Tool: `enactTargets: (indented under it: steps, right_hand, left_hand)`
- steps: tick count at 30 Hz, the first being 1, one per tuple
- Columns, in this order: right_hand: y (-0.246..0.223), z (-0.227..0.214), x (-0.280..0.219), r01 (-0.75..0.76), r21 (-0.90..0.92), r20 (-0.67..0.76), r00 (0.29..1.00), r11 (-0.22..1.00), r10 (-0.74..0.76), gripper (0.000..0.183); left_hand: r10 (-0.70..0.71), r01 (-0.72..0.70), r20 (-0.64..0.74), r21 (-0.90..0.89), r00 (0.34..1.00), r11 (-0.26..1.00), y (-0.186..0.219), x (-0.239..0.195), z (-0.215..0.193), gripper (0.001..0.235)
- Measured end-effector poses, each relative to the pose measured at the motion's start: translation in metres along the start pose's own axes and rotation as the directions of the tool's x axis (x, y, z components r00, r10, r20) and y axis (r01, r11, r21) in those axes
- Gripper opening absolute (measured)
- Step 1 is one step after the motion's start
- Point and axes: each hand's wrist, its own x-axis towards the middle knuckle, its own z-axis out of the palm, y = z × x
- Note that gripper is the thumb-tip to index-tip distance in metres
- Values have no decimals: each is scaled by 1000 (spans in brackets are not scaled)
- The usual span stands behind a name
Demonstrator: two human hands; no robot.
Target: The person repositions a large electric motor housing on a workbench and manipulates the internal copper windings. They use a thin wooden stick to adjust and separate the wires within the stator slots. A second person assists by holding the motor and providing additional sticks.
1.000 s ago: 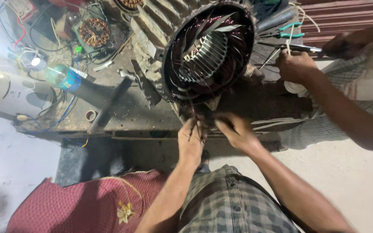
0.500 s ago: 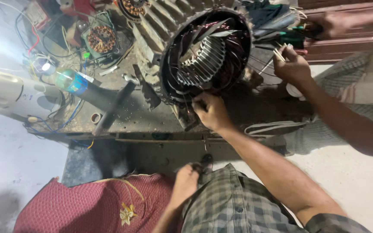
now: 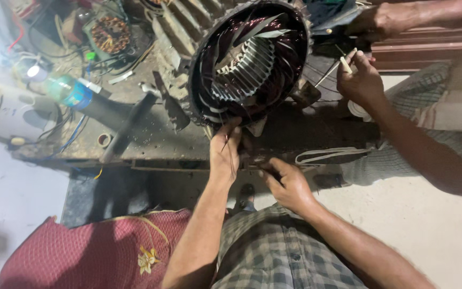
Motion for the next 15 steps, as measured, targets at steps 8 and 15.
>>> enactTargets:
  steps: [8, 15]
  right_hand:
    - [8, -8, 60, 20, -91, -124, 992, 996, -31, 15]
    - [-23, 0, 187, 610, -609, 73, 680, 507, -730, 44]
  left_hand:
    - [127, -179, 132, 540, 983, 823, 14, -50, -48, 26]
    - [36, -142, 214, 505, 976, 851, 14, -74, -82, 28]
